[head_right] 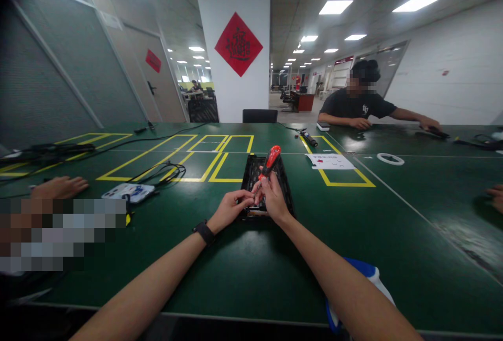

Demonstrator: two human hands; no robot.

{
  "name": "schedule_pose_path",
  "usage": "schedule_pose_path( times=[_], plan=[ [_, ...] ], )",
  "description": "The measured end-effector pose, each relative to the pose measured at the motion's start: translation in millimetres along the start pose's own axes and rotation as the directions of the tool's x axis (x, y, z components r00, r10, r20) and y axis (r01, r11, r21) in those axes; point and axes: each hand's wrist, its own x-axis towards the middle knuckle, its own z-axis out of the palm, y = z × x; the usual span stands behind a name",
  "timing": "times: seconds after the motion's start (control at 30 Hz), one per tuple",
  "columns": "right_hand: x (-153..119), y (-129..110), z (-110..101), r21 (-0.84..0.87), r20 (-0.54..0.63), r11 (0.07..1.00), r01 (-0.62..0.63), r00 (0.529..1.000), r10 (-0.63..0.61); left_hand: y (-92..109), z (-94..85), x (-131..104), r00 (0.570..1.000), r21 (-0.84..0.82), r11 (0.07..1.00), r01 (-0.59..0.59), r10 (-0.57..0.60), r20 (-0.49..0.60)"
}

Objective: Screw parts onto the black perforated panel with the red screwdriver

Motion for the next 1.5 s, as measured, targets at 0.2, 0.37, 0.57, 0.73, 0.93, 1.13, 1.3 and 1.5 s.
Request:
schedule_pose_path(
  times=[0.2, 0.37, 0.57, 0.73, 0.93, 1.13, 1.3, 1.5],
  plan=[
    [-2.5, -2.6, 2.2, -0.029, 0.032, 1.0, 0.008, 0.999, -0.007, -2.3, 0.9, 1.1, 0.999, 0.061, 0.998, -0.019, 0.02, -0.025],
    [-4.3, -3.4, 2.6, -0.043, 0.051, 0.999, -0.01, 0.999, 0.013, -1.6, -2.7, -0.6, 0.998, 0.083, 0.995, -0.056, 0.055, 0.022],
    [-5.0, -2.1, 2.6, -0.057, 0.001, 0.998, 0.033, 0.999, -0.033, 2.1, 2.8, -1.2, 0.999, 0.021, 1.0, -0.019, 0.019, -0.041],
    [-5.7, -3.6, 2.8, -0.065, -0.015, 0.997, 0.039, 0.999, -0.04, -1.3, 3.8, -0.8, 0.995, 0.073, 0.997, -0.009, 0.016, -0.095],
    [-4.5, -4.0, 1.6, -0.026, 0.022, 1.0, -0.011, 1.0, 0.011, -0.7, -1.0, -1.5, 0.999, 0.133, 0.99, -0.039, 0.041, -0.01],
    [-4.4, -1.8, 1.9, -0.05, -0.018, 0.999, 0.017, 1.0, -0.018, 3.6, 0.8, -0.1, 0.999, 0.106, 0.994, -0.026, 0.029, -0.025],
    [-4.9, -3.7, 3.3, -0.063, 0.003, 0.998, 0.022, 1.0, -0.021, 2.5, 3.0, 0.3, 1.0, 0.045, 0.999, 0.007, -0.006, -0.025],
    [-6.3, -6.3, 4.2, -0.055, 0.018, 0.998, 0.014, 1.0, -0.013, 0.4, 1.6, -0.7, 1.0, 0.055, 0.998, 0.019, -0.018, -0.022]
  ],
)
